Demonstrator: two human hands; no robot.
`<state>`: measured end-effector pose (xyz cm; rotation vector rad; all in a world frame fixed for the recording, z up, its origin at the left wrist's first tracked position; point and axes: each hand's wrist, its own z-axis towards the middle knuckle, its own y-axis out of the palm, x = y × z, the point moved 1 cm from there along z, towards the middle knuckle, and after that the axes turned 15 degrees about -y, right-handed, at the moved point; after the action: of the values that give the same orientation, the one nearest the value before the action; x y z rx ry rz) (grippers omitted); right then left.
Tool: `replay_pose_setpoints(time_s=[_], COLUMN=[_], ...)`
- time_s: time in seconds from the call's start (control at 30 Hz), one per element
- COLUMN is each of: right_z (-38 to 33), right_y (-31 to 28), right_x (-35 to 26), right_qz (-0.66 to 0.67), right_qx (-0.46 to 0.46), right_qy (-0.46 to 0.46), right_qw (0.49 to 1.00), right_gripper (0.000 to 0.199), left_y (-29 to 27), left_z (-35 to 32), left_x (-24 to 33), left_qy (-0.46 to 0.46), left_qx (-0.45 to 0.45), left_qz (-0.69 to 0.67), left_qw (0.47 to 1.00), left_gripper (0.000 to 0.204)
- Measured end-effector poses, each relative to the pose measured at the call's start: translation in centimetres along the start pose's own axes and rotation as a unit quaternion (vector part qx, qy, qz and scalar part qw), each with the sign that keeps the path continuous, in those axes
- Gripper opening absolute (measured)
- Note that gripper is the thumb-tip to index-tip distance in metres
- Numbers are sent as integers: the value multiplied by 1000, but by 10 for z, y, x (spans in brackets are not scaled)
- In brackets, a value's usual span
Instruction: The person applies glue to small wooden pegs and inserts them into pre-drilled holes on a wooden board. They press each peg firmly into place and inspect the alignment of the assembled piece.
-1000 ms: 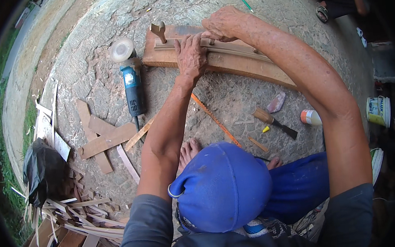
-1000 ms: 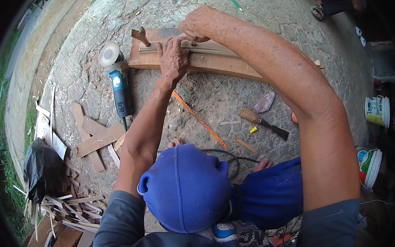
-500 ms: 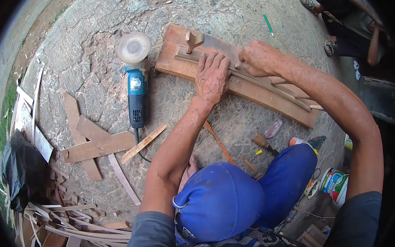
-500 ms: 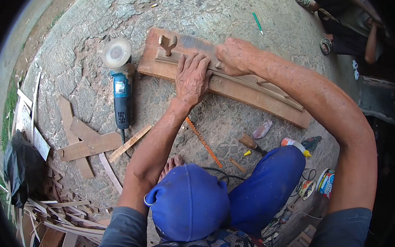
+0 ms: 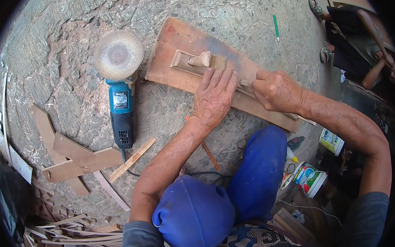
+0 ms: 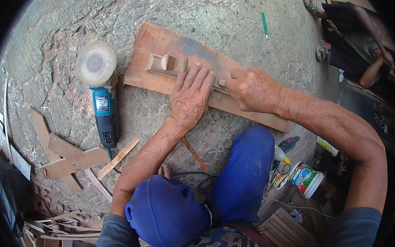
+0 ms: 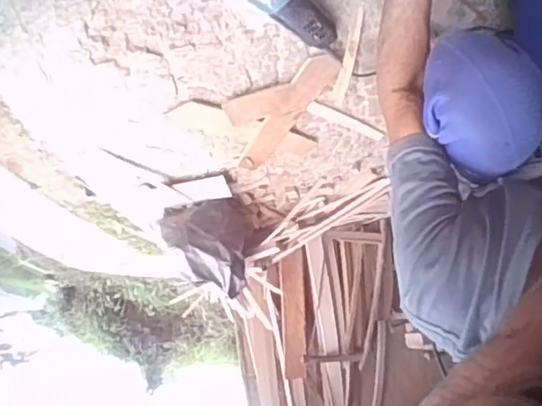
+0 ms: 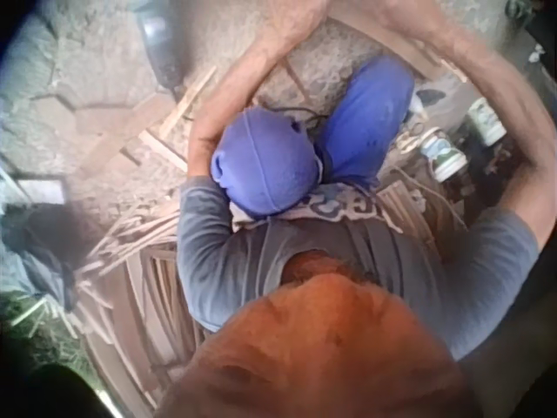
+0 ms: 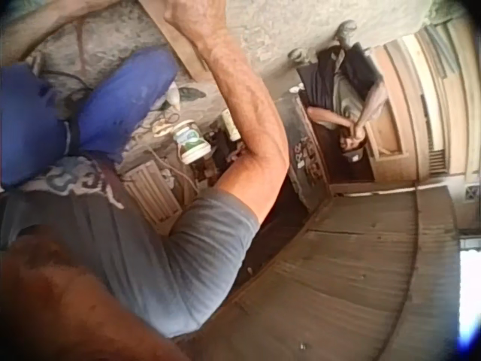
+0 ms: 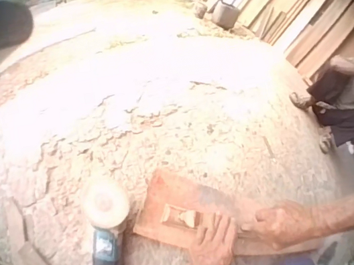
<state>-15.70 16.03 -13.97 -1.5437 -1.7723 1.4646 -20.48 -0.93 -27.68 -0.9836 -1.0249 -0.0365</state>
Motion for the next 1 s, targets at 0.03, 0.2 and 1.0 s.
replay_pose_setpoints(time_s=[0.03, 0.2, 1.0], right_z=[1, 4, 0], right_y=[3, 7, 9], right_x=[-1, -4, -5], right_qz=[15, 54, 7], right_qx=[34, 79, 75], right_qy=[21, 69, 15], right_qw=[999, 993, 997], right_gripper=[9, 13, 7], left_y=[0, 4, 5], left_z=[1, -1, -2], left_x=[-1, -3, -1], left_qy=[-3, -12, 0], left_qx=[-1, -16, -17], left_qz=[-4, 9, 41], left_qw=[1000, 1000, 999], left_gripper=[40, 39, 44])
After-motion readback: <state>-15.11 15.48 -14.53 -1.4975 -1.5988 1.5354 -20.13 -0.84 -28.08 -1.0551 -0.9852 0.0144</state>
